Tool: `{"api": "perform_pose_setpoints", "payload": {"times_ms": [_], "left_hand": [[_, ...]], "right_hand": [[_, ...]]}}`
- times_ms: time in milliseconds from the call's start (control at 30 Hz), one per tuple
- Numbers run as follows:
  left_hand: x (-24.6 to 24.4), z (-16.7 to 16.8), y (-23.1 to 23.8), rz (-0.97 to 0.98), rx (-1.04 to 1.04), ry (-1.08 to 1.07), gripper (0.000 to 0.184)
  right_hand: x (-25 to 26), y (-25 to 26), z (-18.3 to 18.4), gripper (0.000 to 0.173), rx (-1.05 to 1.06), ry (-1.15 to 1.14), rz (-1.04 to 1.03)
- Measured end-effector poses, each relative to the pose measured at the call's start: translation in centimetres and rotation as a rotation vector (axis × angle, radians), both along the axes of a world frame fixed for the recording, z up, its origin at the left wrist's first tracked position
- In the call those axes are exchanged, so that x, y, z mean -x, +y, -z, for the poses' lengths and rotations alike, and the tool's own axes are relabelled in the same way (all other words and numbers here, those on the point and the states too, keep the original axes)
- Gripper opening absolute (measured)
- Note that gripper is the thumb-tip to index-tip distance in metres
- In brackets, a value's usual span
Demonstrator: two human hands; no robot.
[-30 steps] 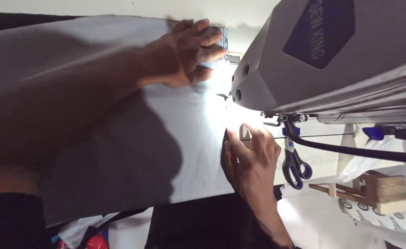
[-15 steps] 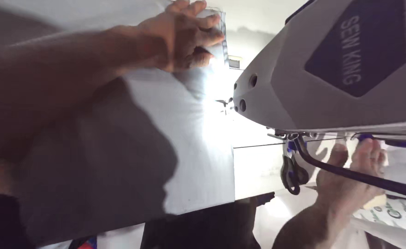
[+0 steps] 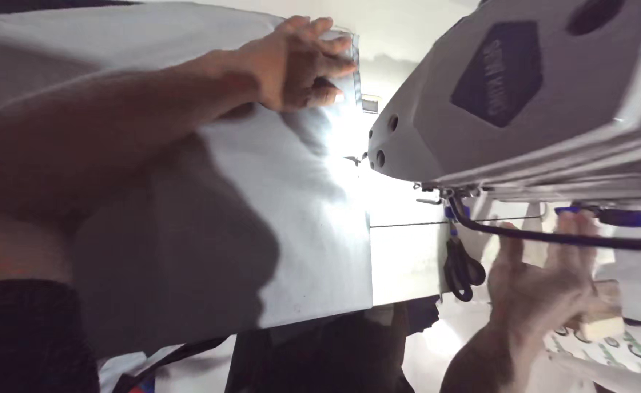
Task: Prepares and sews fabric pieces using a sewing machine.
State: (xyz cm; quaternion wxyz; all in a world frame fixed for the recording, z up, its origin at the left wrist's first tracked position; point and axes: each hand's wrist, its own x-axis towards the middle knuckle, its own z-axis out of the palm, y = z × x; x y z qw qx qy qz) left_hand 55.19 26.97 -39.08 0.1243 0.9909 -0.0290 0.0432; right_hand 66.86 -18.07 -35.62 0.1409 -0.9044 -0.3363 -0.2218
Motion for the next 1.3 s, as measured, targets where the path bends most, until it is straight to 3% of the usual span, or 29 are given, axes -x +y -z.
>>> {"api": "perform_pose_setpoints", "payload": {"times_ms": [133, 267, 400, 567, 767, 833, 933, 1033, 1167, 1300], "left_hand": [[0.2, -0.4, -0.3, 0.000, -0.019, -0.041, 0.066], [1.5, -0.7, -2.2, 0.060, -0.030, -0.173, 0.050], [3.8, -2.9, -8.4, 0.061, 0.149, -0.097, 0.032], [3.8, -1.6, -9.9, 0.108, 0.108, -0.234, 0.025], [4.0, -0.8, -9.5, 0.085, 0.048, -0.275, 0.027], [4.7, 0.1, -8.8, 0.057, 0.054, -0.257, 0.031], [7.1, 0.9, -8.0, -0.029, 0.124, -0.217, 0.034], [10.7, 1.1, -8.2, -0.044, 0.217, -0.343, 0.032], [15.0, 0.0, -9.3, -0.119, 0.261, -0.257, 0.033], [17.5, 0.9, -11.3, -0.090, 0.412, -0.395, 0.025]], "right_hand": [[3.7, 6.5, -0.2, 0.051, -0.105, 0.120, -0.229], [4.2, 11.7, 0.2, 0.025, -0.123, 0.002, -0.280], [4.9, 6.4, -1.9, 0.045, 0.020, 0.201, -0.187], [4.3, -2.9, -0.9, 0.031, 0.174, 0.465, -0.172], [5.2, -3.4, 0.0, 0.039, 0.151, 0.396, -0.140], [5.7, -3.1, -0.7, 0.042, 0.041, 0.584, -0.167], [7.0, -1.9, -1.0, 0.047, -0.443, 1.262, -0.416], [9.2, 0.3, 0.3, 0.044, -0.522, 1.616, -0.636], [12.0, 4.7, 1.0, 0.044, -0.481, 1.821, -0.742], [14.0, 7.4, 1.0, 0.035, -0.488, 1.648, -0.734]]}}
